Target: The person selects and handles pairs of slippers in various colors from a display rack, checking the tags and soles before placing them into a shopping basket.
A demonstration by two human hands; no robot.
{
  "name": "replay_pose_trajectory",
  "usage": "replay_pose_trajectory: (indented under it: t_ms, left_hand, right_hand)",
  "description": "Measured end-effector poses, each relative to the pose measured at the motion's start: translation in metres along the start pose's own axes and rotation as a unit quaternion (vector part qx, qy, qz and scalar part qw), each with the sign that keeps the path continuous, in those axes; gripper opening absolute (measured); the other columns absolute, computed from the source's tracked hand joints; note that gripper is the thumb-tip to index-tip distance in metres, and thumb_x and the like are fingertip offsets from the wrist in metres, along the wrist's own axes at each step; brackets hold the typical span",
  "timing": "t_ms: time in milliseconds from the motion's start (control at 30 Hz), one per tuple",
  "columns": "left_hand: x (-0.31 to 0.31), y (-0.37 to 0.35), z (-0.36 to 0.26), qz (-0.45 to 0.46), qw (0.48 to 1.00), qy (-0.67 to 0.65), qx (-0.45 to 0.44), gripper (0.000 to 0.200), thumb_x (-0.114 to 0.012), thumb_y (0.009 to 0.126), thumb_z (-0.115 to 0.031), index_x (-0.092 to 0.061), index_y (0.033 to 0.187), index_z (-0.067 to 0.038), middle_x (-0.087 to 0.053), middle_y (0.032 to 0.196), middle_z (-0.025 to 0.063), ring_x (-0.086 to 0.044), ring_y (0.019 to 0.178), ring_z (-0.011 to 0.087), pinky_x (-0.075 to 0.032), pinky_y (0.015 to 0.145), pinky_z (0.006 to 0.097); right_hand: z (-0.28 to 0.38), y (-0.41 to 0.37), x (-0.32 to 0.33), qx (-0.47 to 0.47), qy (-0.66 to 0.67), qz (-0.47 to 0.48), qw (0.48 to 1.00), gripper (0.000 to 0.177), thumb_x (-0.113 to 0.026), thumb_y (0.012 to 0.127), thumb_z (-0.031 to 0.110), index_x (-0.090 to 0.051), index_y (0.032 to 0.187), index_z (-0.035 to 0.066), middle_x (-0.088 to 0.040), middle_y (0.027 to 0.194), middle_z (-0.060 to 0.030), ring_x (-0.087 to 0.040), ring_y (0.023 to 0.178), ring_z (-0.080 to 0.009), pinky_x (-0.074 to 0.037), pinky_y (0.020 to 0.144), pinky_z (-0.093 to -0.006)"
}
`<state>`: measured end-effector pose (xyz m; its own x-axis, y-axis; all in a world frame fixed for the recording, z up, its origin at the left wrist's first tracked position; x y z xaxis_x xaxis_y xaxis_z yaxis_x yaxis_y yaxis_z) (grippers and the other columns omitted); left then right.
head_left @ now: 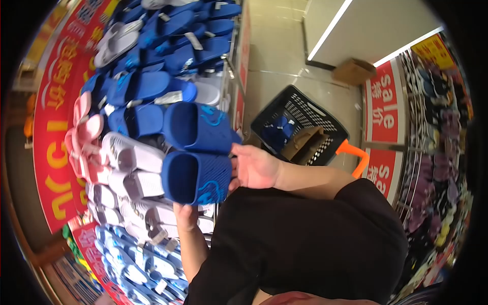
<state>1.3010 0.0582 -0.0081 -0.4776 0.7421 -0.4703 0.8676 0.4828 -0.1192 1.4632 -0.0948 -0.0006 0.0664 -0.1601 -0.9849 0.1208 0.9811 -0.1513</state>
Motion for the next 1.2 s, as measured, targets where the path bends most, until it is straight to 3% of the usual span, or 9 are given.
replay_pose_trajectory:
  t_ms: [100, 233, 300, 433, 500, 533, 667, 867, 1200]
  left_hand:
    - [-0.031, 0.026, 0.017, 0.036, 0.968, 0.241, 0.058, 0.046, -0.056, 0.089, 0.005, -0.045, 0.133, 0.003, -0.056, 0.130, 0.0149, -0.054, 0.120, 0.0210, -0.038, 0.106, 0.0348]
    - [-0.062, 0.045, 0.049, 0.056, 0.958, 0.254, 0.124, 0.039, -0.048, 0.092, 0.007, -0.048, 0.131, 0.001, -0.062, 0.119, 0.0143, -0.060, 0.109, 0.0209, -0.043, 0.102, 0.0346]
    - [-0.062, 0.042, 0.065, 0.060, 0.956, 0.218, 0.188, 0.036, -0.050, 0.094, 0.005, -0.049, 0.130, 0.001, -0.062, 0.119, 0.0125, -0.060, 0.109, 0.0198, -0.044, 0.100, 0.0333]
    - [-0.056, 0.028, 0.096, 0.053, 0.919, 0.282, 0.272, 0.032, -0.054, 0.096, 0.000, -0.050, 0.127, 0.000, -0.063, 0.115, 0.0064, -0.060, 0.106, 0.0126, -0.046, 0.092, 0.0252]
    - [-0.058, 0.021, 0.106, 0.041, 0.901, 0.296, 0.314, 0.032, -0.054, 0.095, 0.000, -0.050, 0.127, -0.001, -0.063, 0.115, 0.0060, -0.060, 0.105, 0.0127, -0.046, 0.091, 0.0250]
    - [-0.053, 0.016, 0.115, 0.029, 0.892, 0.298, 0.338, 0.031, -0.054, 0.095, -0.001, -0.051, 0.126, 0.000, -0.063, 0.115, 0.0064, -0.060, 0.104, 0.0131, -0.047, 0.091, 0.0256]
    - [-0.035, 0.001, 0.145, 0.030, 0.863, 0.320, 0.391, 0.034, -0.055, 0.095, -0.003, -0.050, 0.128, 0.000, -0.062, 0.120, 0.0113, -0.060, 0.110, 0.0181, -0.048, 0.095, 0.0294]
    - [-0.026, -0.007, 0.175, -0.049, 0.838, 0.315, 0.443, 0.035, -0.055, 0.095, -0.002, -0.049, 0.129, 0.002, -0.063, 0.119, 0.0131, -0.061, 0.110, 0.0199, -0.047, 0.097, 0.0316]
    - [-0.016, -0.019, 0.187, -0.034, 0.828, 0.340, 0.445, 0.038, -0.059, 0.093, -0.003, -0.050, 0.129, 0.003, -0.064, 0.118, 0.0150, -0.064, 0.107, 0.0206, -0.049, 0.096, 0.0311]
  right_hand:
    - [0.043, -0.035, 0.059, 0.116, -0.082, -0.115, 0.983, 0.038, -0.046, 0.098, 0.035, -0.050, 0.129, 0.013, -0.067, 0.109, -0.0086, -0.067, 0.089, -0.0223, -0.054, 0.068, -0.0346]
    - [0.093, -0.094, 0.164, 0.150, -0.267, -0.352, 0.885, 0.032, -0.053, 0.095, 0.032, -0.054, 0.122, 0.015, -0.064, 0.101, -0.0032, -0.062, 0.085, -0.0148, -0.048, 0.065, -0.0283]
    - [0.113, -0.120, 0.210, 0.119, -0.342, -0.482, 0.798, 0.030, -0.056, 0.091, 0.031, -0.058, 0.114, 0.012, -0.063, 0.099, -0.0029, -0.060, 0.091, -0.0144, -0.048, 0.073, -0.0320]
    - [0.137, -0.150, 0.383, 0.075, -0.457, -0.617, 0.636, 0.055, -0.058, 0.085, 0.034, -0.053, 0.130, 0.002, -0.060, 0.126, -0.0181, -0.056, 0.118, -0.0330, -0.042, 0.098, -0.0368]
    - [0.146, -0.149, 0.422, -0.025, -0.478, -0.629, 0.613, 0.053, -0.058, 0.086, 0.035, -0.054, 0.126, 0.000, -0.058, 0.128, -0.0179, -0.052, 0.121, -0.0312, -0.041, 0.099, -0.0361]
    - [0.148, -0.145, 0.441, -0.039, -0.515, -0.660, 0.546, 0.057, -0.057, 0.085, 0.035, -0.053, 0.131, 0.002, -0.055, 0.133, -0.0230, -0.051, 0.125, -0.0357, -0.041, 0.103, -0.0388]
    - [0.150, -0.110, 0.501, -0.205, -0.575, -0.611, 0.505, 0.060, -0.052, 0.087, 0.039, -0.049, 0.137, 0.005, -0.050, 0.138, -0.0232, -0.052, 0.124, -0.0385, -0.041, 0.105, -0.0429]
    - [0.139, -0.051, 0.574, -0.301, -0.666, -0.515, 0.448, 0.056, -0.053, 0.087, 0.039, -0.051, 0.135, 0.009, -0.055, 0.134, -0.0210, -0.054, 0.123, -0.0347, -0.040, 0.105, -0.0450]
    - [0.144, -0.063, 0.627, -0.154, -0.662, -0.535, 0.502, 0.052, -0.062, 0.083, 0.031, -0.057, 0.128, 0.005, -0.062, 0.121, -0.0235, -0.058, 0.115, -0.0374, -0.043, 0.102, -0.0407]
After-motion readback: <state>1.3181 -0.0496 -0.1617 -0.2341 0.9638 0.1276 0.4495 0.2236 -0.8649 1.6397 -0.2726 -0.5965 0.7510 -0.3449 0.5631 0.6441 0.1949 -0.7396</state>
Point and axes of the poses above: each hand's wrist, its own y-axis towards the middle knuckle, its own x-axis out of the back of the hand, z = x × y, the point moved 6 cm from there along y, towards the middle knuckle
